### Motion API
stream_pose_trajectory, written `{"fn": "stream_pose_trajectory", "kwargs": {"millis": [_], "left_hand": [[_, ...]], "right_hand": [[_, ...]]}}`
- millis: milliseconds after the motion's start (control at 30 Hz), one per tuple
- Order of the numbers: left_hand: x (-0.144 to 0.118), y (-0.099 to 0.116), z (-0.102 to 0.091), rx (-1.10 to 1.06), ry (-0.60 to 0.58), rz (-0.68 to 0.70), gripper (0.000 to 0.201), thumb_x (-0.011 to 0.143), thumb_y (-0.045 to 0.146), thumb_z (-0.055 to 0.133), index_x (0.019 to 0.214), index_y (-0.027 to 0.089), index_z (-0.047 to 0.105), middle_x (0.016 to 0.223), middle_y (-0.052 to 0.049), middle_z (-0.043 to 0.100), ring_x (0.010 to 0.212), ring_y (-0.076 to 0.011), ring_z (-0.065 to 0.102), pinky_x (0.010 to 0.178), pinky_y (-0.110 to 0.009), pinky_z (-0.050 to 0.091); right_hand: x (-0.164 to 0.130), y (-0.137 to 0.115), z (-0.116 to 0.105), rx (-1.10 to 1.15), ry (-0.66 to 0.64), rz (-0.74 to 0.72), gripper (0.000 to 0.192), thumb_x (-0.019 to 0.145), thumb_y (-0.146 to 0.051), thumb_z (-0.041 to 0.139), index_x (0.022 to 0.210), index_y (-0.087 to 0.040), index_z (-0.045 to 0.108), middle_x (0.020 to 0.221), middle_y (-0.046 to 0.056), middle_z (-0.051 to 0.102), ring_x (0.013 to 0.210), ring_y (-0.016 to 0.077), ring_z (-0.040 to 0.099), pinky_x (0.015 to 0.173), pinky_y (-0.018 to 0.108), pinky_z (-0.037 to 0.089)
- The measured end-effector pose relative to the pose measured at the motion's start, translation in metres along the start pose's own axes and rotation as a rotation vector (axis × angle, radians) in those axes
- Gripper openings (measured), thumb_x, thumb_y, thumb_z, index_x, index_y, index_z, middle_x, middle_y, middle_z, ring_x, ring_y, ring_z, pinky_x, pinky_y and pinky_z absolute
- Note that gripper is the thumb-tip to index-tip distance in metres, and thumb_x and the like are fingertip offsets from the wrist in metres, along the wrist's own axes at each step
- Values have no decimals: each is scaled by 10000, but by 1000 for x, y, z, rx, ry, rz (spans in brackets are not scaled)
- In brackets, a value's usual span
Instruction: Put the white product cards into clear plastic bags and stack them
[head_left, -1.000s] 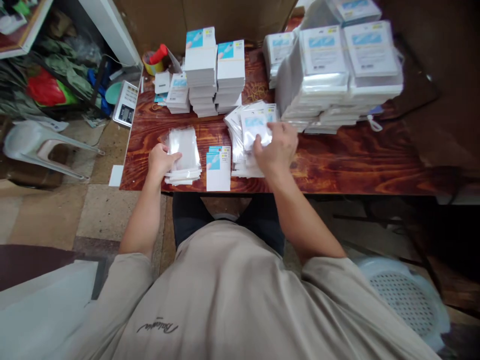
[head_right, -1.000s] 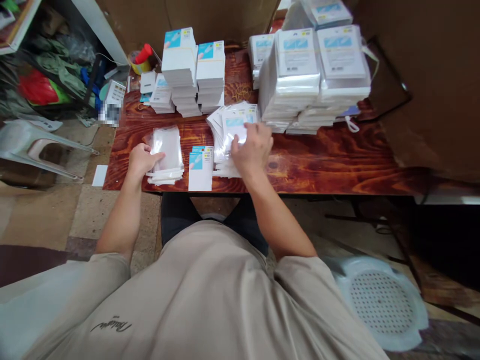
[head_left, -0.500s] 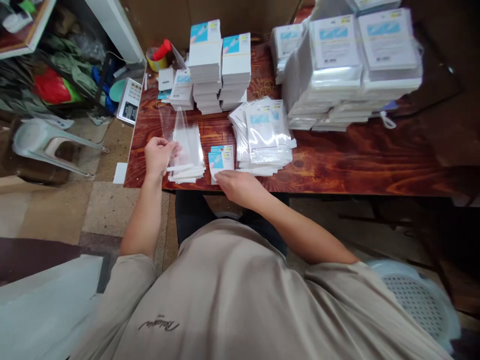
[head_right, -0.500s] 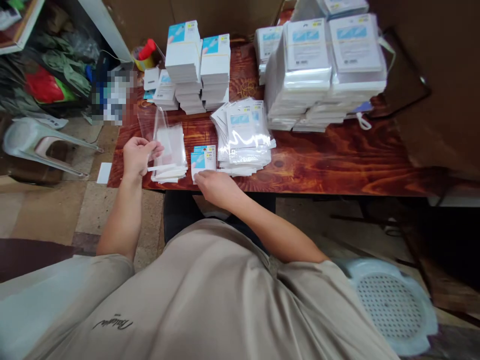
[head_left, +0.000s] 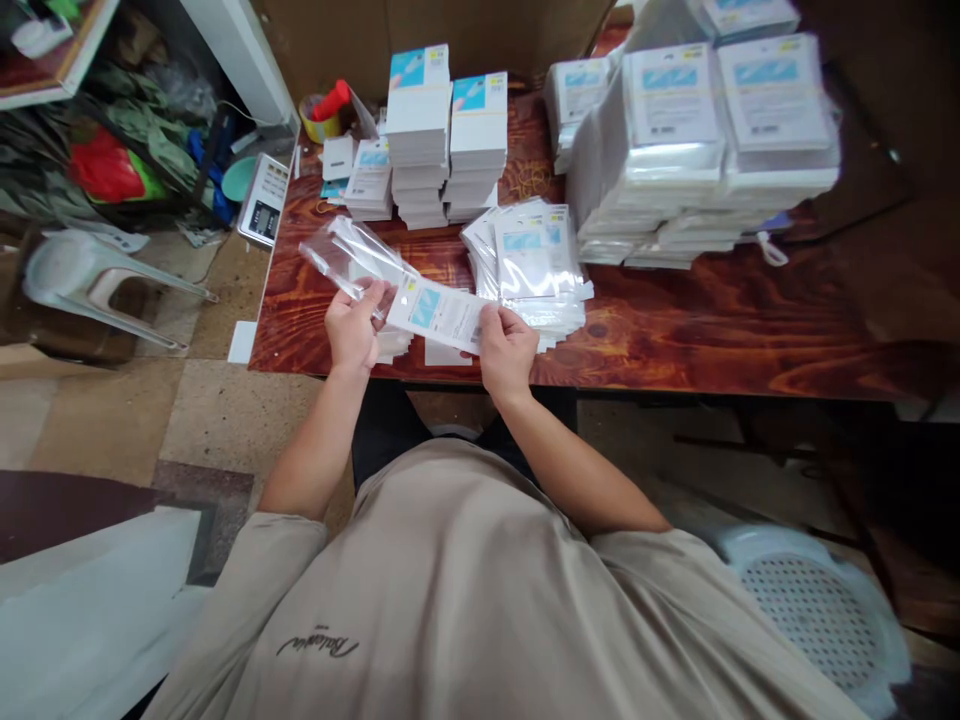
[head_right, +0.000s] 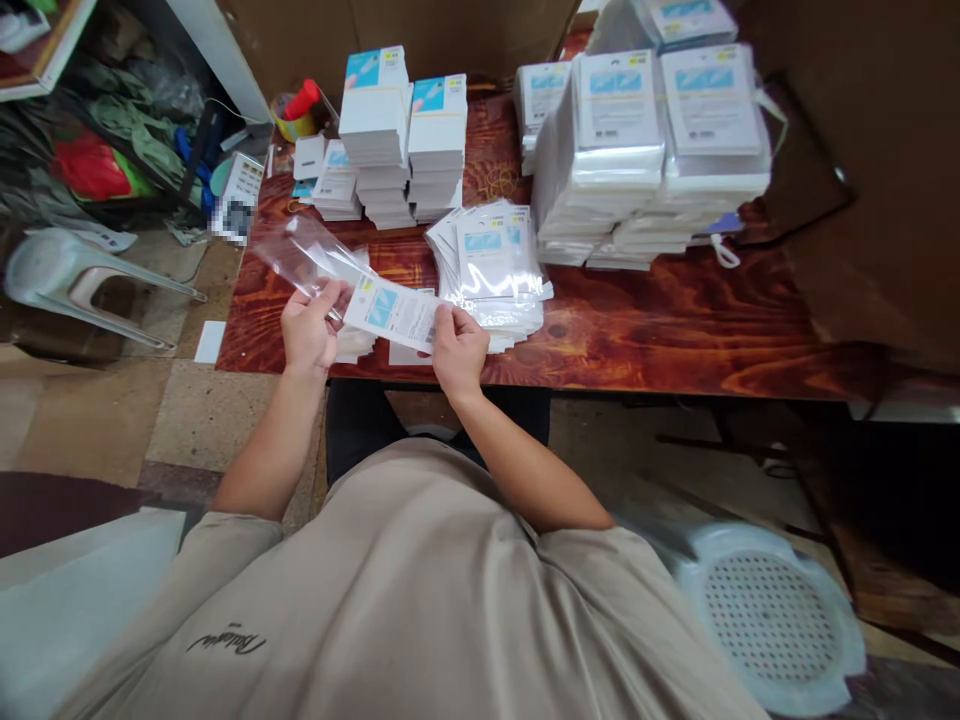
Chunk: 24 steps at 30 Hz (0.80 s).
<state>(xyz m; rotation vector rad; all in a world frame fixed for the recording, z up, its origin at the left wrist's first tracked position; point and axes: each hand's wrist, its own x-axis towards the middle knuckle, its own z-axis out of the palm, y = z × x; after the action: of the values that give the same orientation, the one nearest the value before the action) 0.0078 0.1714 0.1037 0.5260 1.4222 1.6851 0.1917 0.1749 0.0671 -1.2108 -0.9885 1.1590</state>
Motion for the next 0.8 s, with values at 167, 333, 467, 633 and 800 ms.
{"fn": "stream_pose_trajectory", "kwargs": {"millis": [167, 333, 467, 633, 800], "left_hand": [[-14, 5, -1, 104, -43, -38, 354, 768, 360, 837, 998, 202, 619, 1002, -64, 757, 878, -203, 749, 771, -340, 621], [-12, 13, -6, 105, -54, 41, 382, 770, 480, 842, 964, 198, 672, 958, -64, 771, 930, -231, 757, 791, -346, 627], [-19, 3, 3, 26, -110, 86, 423, 672, 441, 920, 940, 184, 716, 1011, -71, 781, 1002, -252, 754, 872, -373, 624], [-40, -15, 15, 24, -195, 50, 429, 671, 416, 923, 979, 180, 740, 1080, -74, 777, 1010, -245, 755, 894, -377, 614], [-43, -7, 8, 74, -250, -32, 475, 647, 434, 939, 988, 174, 737, 1038, -79, 767, 795, -210, 742, 677, -333, 609]], "right_hand": [[-1, -8, 2, -71, -55, -125, 464, 939, -587, 582, 708, -184, 589, 632, -19, 500, 623, 113, 472, 586, 241, 421], [-5, -22, -10, 35, -289, 31, 405, 793, -553, 793, 801, -188, 618, 585, -45, 578, 492, 91, 493, 470, 225, 417], [-9, -30, 1, 210, -205, 132, 470, 714, -533, 865, 796, -202, 541, 556, -52, 606, 454, 115, 565, 449, 249, 513], [-11, -31, 24, 188, -171, 127, 475, 758, -592, 802, 820, -217, 518, 583, -47, 616, 498, 136, 611, 487, 275, 551], [2, -22, 16, -223, -184, -216, 409, 776, -549, 804, 846, -201, 602, 789, 2, 669, 679, 134, 602, 639, 277, 521]]}}
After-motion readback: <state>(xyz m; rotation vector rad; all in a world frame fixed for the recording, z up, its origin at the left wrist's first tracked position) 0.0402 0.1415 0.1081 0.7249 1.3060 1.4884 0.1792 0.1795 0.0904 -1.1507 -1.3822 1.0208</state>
